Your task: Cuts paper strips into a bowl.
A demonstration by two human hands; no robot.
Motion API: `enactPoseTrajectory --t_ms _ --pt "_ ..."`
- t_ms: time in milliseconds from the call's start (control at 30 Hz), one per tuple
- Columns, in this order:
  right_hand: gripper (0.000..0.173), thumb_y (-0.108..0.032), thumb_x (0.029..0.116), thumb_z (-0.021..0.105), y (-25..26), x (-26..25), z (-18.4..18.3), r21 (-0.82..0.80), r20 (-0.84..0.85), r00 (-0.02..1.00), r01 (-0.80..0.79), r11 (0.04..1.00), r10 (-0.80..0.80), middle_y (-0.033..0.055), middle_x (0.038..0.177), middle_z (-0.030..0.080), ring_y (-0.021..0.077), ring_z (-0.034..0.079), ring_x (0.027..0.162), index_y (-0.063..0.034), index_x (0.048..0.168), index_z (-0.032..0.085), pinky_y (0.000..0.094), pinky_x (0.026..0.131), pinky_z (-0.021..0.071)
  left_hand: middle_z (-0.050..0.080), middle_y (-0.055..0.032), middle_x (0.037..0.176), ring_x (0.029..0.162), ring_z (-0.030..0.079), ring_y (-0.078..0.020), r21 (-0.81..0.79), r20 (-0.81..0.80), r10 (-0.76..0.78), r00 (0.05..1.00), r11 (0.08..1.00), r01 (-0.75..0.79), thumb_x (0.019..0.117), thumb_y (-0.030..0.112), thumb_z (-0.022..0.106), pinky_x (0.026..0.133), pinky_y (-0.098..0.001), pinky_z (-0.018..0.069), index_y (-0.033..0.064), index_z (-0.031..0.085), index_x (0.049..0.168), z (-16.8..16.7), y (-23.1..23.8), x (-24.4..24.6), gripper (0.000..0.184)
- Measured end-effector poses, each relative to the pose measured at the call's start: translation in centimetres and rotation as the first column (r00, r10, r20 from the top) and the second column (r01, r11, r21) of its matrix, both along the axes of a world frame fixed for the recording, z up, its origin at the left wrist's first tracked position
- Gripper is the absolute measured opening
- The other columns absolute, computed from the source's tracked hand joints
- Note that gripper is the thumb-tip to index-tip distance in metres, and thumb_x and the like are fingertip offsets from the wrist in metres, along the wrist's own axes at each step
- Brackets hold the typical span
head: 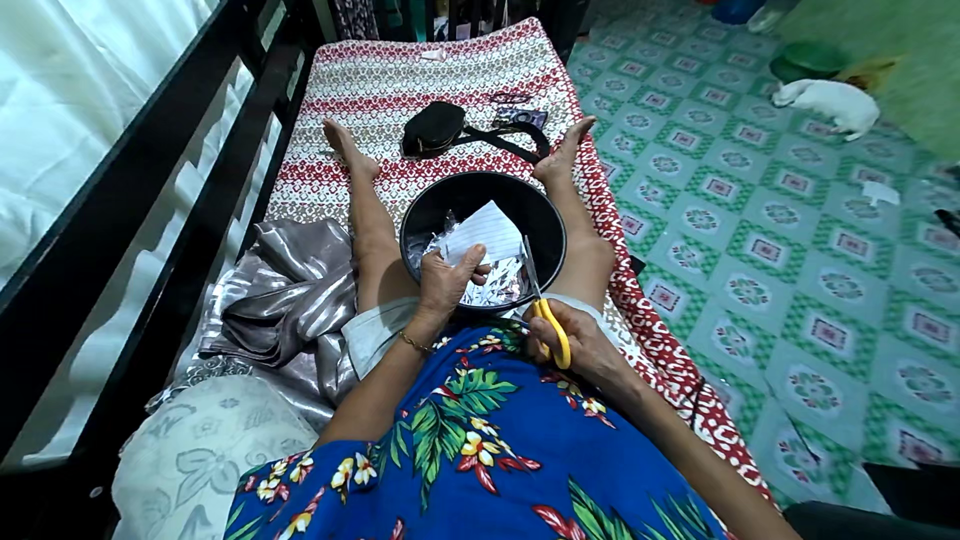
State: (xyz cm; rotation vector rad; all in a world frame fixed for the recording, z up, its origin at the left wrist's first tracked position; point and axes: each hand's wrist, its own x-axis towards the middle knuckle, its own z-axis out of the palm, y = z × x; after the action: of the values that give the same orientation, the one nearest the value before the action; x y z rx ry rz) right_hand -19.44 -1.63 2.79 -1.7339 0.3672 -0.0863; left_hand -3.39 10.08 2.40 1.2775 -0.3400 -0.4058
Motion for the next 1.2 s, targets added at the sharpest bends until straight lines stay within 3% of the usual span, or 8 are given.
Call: enactPoseTrajectory --t_ms 133,400,633,833,1033,1133,1200 --pt "0.024 -0.027 0.1005 0.056 0.2 -0.3 -0.1 -0.052 -0.032 0.998 -0.048 0.997 0.046 -0.0138 0.065 0.053 -0.0070 0.052 0.056 -0.0034 0.104 0.059 0.0124 0.058 0.0456 0.071 0.0033 0.068 0.055 0.066 -0.0031 0.059 0.074 -0.090 0.993 0.995 0.085 0.0996 0.008 0.065 0.058 -0.0175 0.0566 0.0067 0.063 0.102 -0.3 1.2 -0.2 0.003" --pt "0.020 -0.023 0.1015 0.055 0.2 0.9 0.0 -0.036 -0.027 1.000 0.008 0.999 -0.009 -0.0091 0.065 0.057 -0.0024 0.057 0.057 -0.0029 0.102 0.060 0.0157 0.060 0.0504 0.071 0.0026 0.068 0.056 0.067 -0.0034 0.046 0.103 -0.112 0.988 0.993 0.108 0.0980 0.006 0.066 0.057 -0.0178 0.0570 0.0069 0.064 0.102 -0.4 1.3 -0.2 0.005" --pt "0.016 -0.019 0.1023 0.053 0.4 1.1 0.1 -0.019 -0.009 1.000 0.014 1.000 -0.014 -0.0103 0.064 0.058 -0.0036 0.057 0.057 -0.0046 0.100 0.060 0.0141 0.059 0.0495 0.071 0.0030 0.068 0.056 0.066 -0.0026 0.045 0.126 -0.129 0.984 0.991 0.124 0.0984 0.006 0.066 0.057 -0.0171 0.0562 0.0065 0.065 0.102 -0.6 1.4 -0.2 0.003" --pt "0.020 -0.020 0.1023 0.052 0.7 1.3 -0.1 -0.002 0.003 1.000 0.026 1.000 -0.026 -0.0091 0.066 0.059 -0.0024 0.058 0.058 -0.0014 0.106 0.059 0.0157 0.060 0.0509 0.069 0.0030 0.063 0.052 0.065 -0.0031 -0.024 0.008 -0.022 1.000 0.999 0.022 0.0942 -0.007 0.063 0.055 -0.0188 0.0573 0.0022 0.063 0.092 -0.1 -0.2 -0.1 0.010" --pt "0.023 -0.021 0.1031 0.051 0.7 1.3 -0.1 -0.015 -0.010 1.000 0.027 1.000 -0.027 -0.0079 0.068 0.061 -0.0021 0.059 0.060 0.0003 0.108 0.059 0.0165 0.062 0.0518 0.069 0.0029 0.063 0.051 0.065 -0.0030 -0.024 0.006 -0.024 1.000 0.999 0.024 0.0942 -0.007 0.063 0.055 -0.0186 0.0572 0.0021 0.063 0.091 -0.1 -0.2 -0.1 0.010" --pt "0.021 -0.019 0.1041 0.051 1.0 1.3 0.0 -0.045 0.008 0.998 0.070 0.997 -0.070 -0.0076 0.066 0.061 -0.0024 0.059 0.058 -0.0008 0.104 0.061 0.0160 0.060 0.0522 0.069 0.0028 0.063 0.052 0.065 -0.0032 -0.014 0.020 -0.039 0.999 0.999 0.039 0.0946 -0.006 0.063 0.055 -0.0186 0.0570 0.0027 0.064 0.092 -0.1 0.0 -0.1 0.009" --pt "0.017 -0.016 0.1037 0.052 1.2 1.2 -0.1 -0.022 0.026 0.994 0.105 0.994 -0.105 -0.0084 0.063 0.061 -0.0027 0.059 0.055 -0.0021 0.099 0.061 0.0150 0.058 0.0516 0.071 0.0029 0.066 0.054 0.065 -0.0026 0.027 0.079 -0.099 0.992 0.995 0.097 0.0975 0.002 0.065 0.056 -0.0173 0.0562 0.0052 0.065 0.098 -0.4 0.8 -0.1 0.003"
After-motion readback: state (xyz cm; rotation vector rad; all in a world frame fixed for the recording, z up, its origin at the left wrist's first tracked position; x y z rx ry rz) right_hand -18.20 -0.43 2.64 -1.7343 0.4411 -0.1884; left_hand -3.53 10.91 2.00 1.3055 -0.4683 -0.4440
